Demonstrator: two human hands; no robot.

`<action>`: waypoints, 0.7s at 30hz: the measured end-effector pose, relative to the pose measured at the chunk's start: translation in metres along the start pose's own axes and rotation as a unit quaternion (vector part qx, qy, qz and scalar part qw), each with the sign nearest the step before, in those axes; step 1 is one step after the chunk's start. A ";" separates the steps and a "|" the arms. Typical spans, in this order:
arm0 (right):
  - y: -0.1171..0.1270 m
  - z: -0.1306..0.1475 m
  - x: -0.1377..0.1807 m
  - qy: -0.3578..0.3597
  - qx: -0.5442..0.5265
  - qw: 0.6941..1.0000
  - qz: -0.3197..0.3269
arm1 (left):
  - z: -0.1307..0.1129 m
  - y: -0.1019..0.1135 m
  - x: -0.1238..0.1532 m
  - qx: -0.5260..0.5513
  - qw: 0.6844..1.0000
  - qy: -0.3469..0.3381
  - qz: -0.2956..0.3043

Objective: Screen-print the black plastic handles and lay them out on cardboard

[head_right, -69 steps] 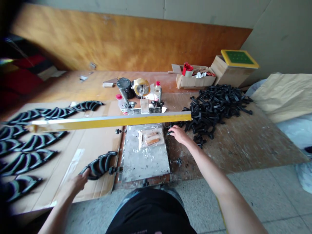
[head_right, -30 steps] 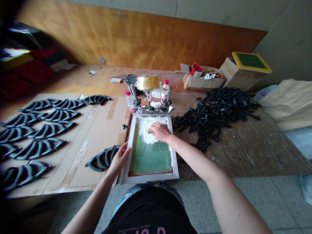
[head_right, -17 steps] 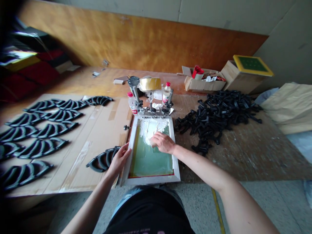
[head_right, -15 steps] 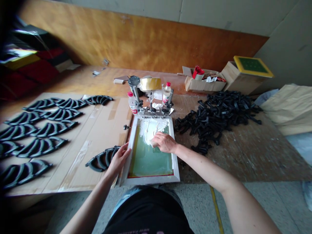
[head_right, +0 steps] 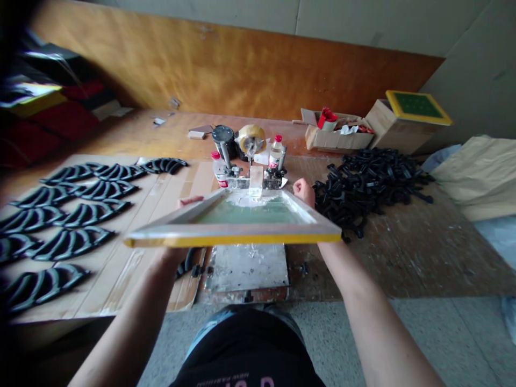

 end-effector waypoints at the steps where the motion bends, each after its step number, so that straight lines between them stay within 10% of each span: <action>1: -0.006 -0.010 0.011 0.004 0.002 1.000 0.028 | -0.003 -0.006 -0.008 0.018 1.000 -0.010 -0.004; 6: -0.049 -0.014 0.084 0.191 0.058 0.968 0.155 | 0.012 -0.031 -0.008 0.085 0.992 0.017 -0.095; 13: -0.062 0.035 0.177 0.352 0.038 0.927 0.128 | 0.092 -0.038 0.093 0.113 0.930 0.349 -0.002; 16: -0.059 0.023 0.174 0.436 0.024 0.876 0.205 | 0.108 0.003 0.112 0.099 0.929 0.348 -0.073; 21: -0.023 -0.061 0.077 0.085 0.196 0.974 0.081 | 0.126 0.144 0.127 -0.133 0.899 0.332 -0.253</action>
Point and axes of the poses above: each hand's wrist, its own x-axis away from the middle knuckle, its own y-axis out of the back of the hand, z = x × y, the point moved 1 cm from there along -x, towards the middle knuckle, and after that the axes turned 12 degrees about -y, right-handed, at the moved point
